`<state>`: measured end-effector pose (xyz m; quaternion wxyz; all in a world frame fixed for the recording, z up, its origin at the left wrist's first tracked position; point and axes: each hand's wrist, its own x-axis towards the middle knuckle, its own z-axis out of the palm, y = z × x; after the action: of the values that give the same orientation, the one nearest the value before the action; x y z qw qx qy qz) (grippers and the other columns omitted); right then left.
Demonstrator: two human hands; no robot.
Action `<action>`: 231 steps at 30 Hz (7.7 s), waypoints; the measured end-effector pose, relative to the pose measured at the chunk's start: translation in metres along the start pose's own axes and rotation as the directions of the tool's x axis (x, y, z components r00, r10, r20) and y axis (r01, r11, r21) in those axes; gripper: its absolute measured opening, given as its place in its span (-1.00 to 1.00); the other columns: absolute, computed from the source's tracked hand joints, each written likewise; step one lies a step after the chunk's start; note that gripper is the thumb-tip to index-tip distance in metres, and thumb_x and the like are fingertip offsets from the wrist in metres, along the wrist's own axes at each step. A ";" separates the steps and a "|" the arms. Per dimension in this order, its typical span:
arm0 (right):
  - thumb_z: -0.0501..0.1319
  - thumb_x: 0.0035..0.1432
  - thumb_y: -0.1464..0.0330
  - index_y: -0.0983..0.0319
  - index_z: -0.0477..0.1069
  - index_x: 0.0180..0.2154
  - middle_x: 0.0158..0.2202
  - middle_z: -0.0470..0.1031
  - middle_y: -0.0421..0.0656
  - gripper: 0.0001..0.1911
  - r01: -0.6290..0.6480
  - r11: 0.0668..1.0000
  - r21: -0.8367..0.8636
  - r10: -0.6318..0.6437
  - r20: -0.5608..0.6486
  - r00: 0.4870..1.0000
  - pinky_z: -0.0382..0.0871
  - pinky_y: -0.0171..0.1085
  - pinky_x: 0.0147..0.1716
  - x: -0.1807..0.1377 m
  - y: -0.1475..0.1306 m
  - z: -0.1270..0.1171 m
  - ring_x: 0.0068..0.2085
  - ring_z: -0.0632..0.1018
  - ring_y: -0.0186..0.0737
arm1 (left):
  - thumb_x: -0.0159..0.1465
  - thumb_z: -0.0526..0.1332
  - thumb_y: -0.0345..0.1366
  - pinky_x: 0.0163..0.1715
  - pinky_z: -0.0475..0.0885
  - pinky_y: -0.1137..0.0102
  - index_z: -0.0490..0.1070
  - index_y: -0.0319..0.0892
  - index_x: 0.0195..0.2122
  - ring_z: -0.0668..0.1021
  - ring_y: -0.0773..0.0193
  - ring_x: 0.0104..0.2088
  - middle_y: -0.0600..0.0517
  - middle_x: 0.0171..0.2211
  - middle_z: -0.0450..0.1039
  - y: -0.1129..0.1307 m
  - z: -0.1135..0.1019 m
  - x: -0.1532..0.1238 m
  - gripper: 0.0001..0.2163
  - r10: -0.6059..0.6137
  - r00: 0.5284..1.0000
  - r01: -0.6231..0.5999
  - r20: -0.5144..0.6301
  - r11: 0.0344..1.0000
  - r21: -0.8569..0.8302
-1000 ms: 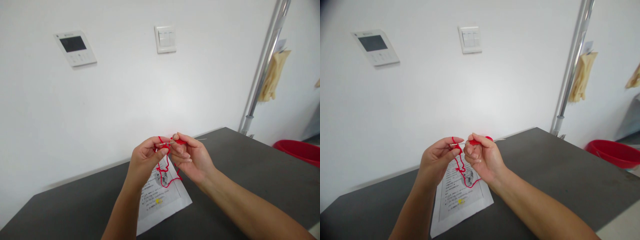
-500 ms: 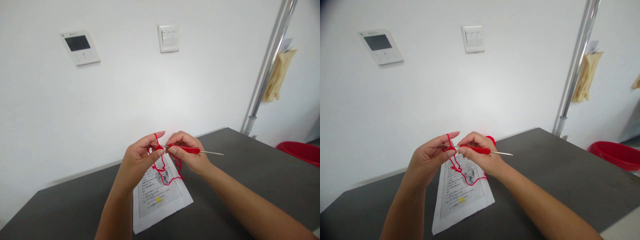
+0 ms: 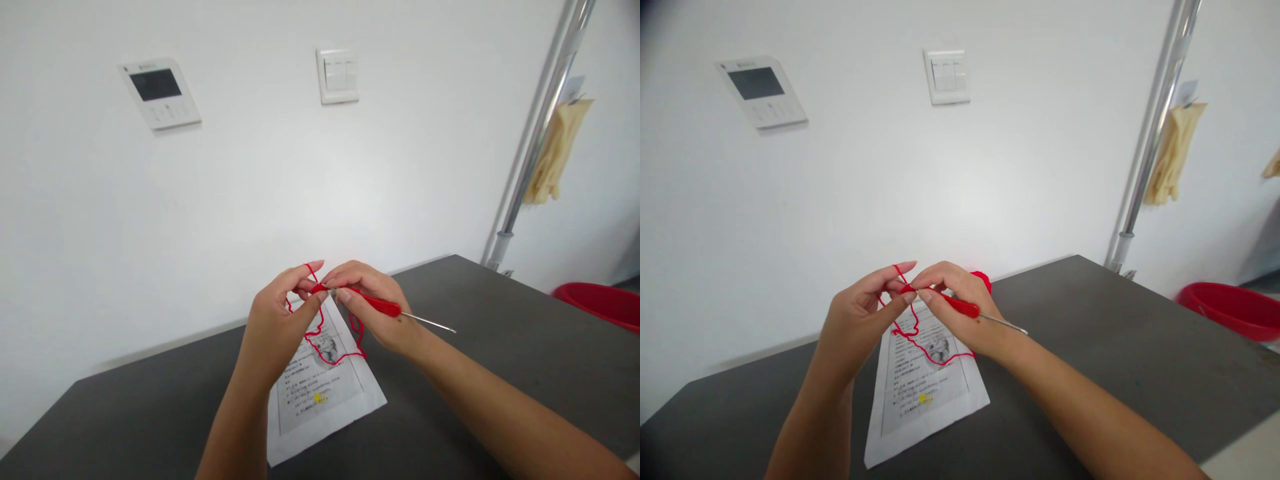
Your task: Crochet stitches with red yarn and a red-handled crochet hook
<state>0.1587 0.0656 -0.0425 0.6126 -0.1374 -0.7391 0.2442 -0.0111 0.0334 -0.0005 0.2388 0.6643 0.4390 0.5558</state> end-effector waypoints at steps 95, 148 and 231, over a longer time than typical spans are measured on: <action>0.37 0.26 0.32 0.14 0.63 -0.20 -0.21 0.72 -0.12 -0.92 0.045 0.972 0.231 -0.013 -0.137 0.991 0.66 -0.22 -0.15 0.003 -0.016 -0.005 -0.18 0.72 -0.19 | -0.01 0.48 -0.37 -0.25 0.48 0.34 0.68 -0.16 -0.47 0.58 0.27 -0.44 0.00 -0.50 0.63 0.002 0.008 0.000 -0.93 -0.172 0.974 0.226 0.147 0.770 -0.597; 0.39 0.25 0.32 0.24 0.55 -0.26 -0.16 0.72 -0.07 -0.89 -0.204 0.834 0.513 0.107 0.213 0.971 0.68 -0.17 -0.12 0.009 -0.005 -0.026 -0.17 0.73 -0.19 | 0.09 0.40 -0.29 -0.29 0.37 0.32 0.69 -0.11 -0.27 0.52 0.20 -0.36 0.06 -0.47 0.51 0.013 -0.014 -0.009 -0.83 -0.223 0.963 0.245 0.151 0.958 -0.149; 0.31 0.31 0.40 0.05 0.61 -0.15 -0.12 0.69 -0.16 -0.86 0.165 0.949 0.268 -0.100 -0.239 0.966 0.58 -0.10 0.01 -0.001 -0.008 0.014 -0.04 0.66 -0.18 | 0.07 0.48 -0.36 -0.29 0.42 0.39 0.50 -0.18 -0.46 0.51 0.30 -0.38 0.07 -0.46 0.52 0.010 0.019 -0.013 -0.85 -0.228 0.951 0.309 0.210 0.745 -0.591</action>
<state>0.1463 0.0559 -0.0414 0.7200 -0.0236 -0.6302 0.2894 0.0105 0.0206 -0.0043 0.5471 0.5125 0.3084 0.5856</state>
